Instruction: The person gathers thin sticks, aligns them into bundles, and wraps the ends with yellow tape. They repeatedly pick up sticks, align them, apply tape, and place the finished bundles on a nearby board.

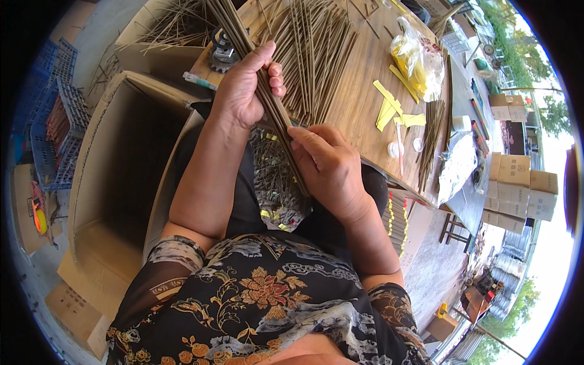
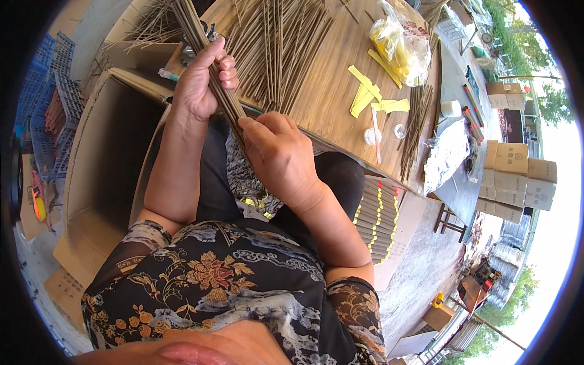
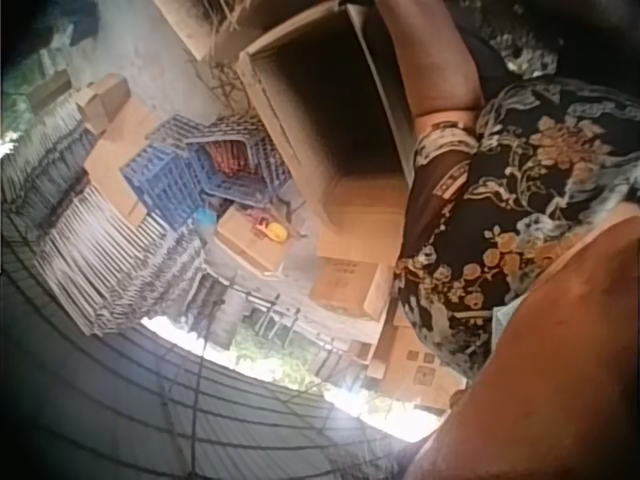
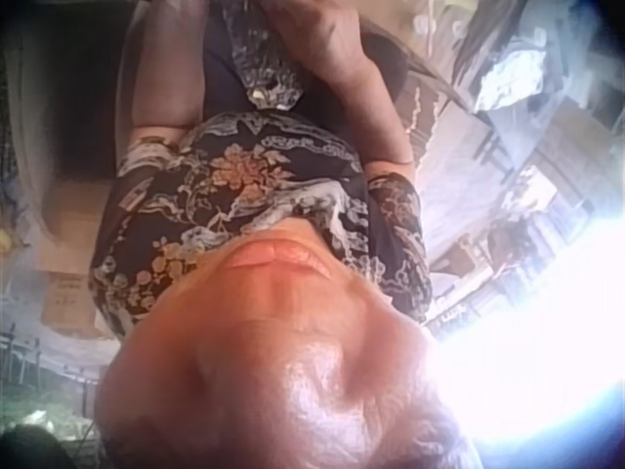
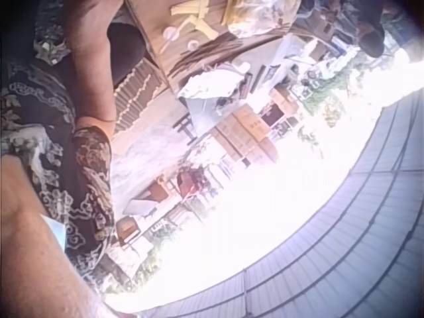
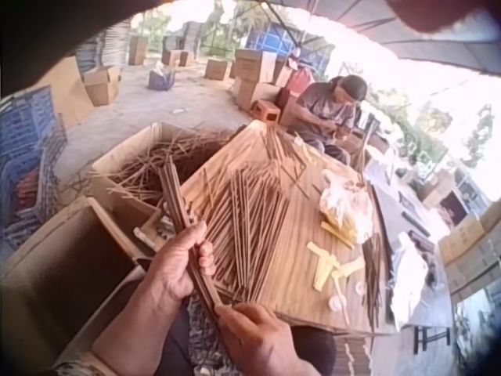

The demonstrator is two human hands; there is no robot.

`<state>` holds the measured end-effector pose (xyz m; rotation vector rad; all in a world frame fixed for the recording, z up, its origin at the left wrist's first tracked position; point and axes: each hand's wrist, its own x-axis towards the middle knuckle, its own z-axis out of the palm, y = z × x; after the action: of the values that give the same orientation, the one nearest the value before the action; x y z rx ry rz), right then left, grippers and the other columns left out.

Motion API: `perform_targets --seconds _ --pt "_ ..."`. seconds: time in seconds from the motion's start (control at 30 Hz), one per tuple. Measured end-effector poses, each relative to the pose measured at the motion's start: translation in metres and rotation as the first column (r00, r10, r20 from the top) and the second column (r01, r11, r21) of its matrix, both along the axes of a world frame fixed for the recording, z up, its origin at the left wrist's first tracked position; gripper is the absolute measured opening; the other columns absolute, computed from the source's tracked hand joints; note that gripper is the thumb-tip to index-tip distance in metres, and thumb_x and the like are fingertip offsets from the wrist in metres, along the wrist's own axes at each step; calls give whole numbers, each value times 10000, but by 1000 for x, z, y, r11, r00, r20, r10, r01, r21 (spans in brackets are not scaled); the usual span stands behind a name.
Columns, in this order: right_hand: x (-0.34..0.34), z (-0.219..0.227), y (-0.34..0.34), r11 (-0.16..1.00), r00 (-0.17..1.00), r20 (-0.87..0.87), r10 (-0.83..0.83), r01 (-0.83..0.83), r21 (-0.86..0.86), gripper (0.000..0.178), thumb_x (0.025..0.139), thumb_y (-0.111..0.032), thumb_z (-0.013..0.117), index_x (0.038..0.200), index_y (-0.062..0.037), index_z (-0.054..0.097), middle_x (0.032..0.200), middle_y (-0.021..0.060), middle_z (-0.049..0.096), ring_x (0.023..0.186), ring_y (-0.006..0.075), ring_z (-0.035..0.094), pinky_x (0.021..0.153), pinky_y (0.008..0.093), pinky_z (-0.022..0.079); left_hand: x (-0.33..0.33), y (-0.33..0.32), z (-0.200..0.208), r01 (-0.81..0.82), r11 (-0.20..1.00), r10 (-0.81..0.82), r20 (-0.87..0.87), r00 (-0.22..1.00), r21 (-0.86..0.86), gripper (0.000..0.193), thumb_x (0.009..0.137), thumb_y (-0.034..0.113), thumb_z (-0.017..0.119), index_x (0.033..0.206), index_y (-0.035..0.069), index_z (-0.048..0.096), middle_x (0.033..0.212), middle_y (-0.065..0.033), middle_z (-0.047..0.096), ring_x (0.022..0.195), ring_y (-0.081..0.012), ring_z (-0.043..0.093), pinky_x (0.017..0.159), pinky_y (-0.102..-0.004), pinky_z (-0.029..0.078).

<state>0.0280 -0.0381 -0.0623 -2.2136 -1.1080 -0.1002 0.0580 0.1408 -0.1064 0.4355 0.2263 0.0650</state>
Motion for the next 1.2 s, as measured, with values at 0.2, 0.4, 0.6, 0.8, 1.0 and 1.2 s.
perform_targets --seconds 0.2,0.4,0.6,0.8,1.0,1.2 --pt "12 -19 7 988 830 -557 -22 101 112 345 815 -224 602 999 49 498 797 121 573 727 191 585 640 313 479 -5 -14 10 74 994 -77 36 996 77 221 843 205 545 672 102 450 593 -1 465 462 -71 423 426 -209 368" --pt "8 -28 4 959 -88 -957 277 96 268 240 815 -220 608 780 -25 473 614 45 530 501 124 533 458 239 449 -5 -19 4 189 982 -181 189 965 -22 236 842 257 568 707 95 463 619 -11 489 494 -77 453 444 -211 388" --pt "0 -43 4 979 731 -652 -202 169 -113 244 818 -227 600 738 -52 451 555 22 485 387 103 452 355 214 361 -2 -28 1 0 984 5 -24 1000 176 259 821 306 598 724 100 475 609 -14 495 496 -91 458 456 -209 386" --pt "-2 -33 -16 963 140 -968 210 142 230 244 808 -207 623 716 -55 456 521 -13 447 377 61 401 352 194 308 -2 -35 15 150 984 -170 223 960 100 278 880 305 499 695 110 430 548 14 418 428 -73 392 416 -201 340" --pt "33 -2 -43 941 682 -713 162 110 320 236 748 -156 692 830 -24 516 671 -28 505 656 43 453 595 209 418 -3 -84 103 -156 840 -172 528 832 519 177 813 173 607 741 63 489 572 -20 466 442 -105 451 405 -217 365" --pt "79 6 -60 852 856 -513 59 224 473 328 732 -161 694 978 -3 543 763 45 595 728 79 518 671 259 454 39 -128 122 -294 659 -298 599 743 693 182 764 146 669 713 46 526 597 -16 523 505 -85 506 469 -206 419"
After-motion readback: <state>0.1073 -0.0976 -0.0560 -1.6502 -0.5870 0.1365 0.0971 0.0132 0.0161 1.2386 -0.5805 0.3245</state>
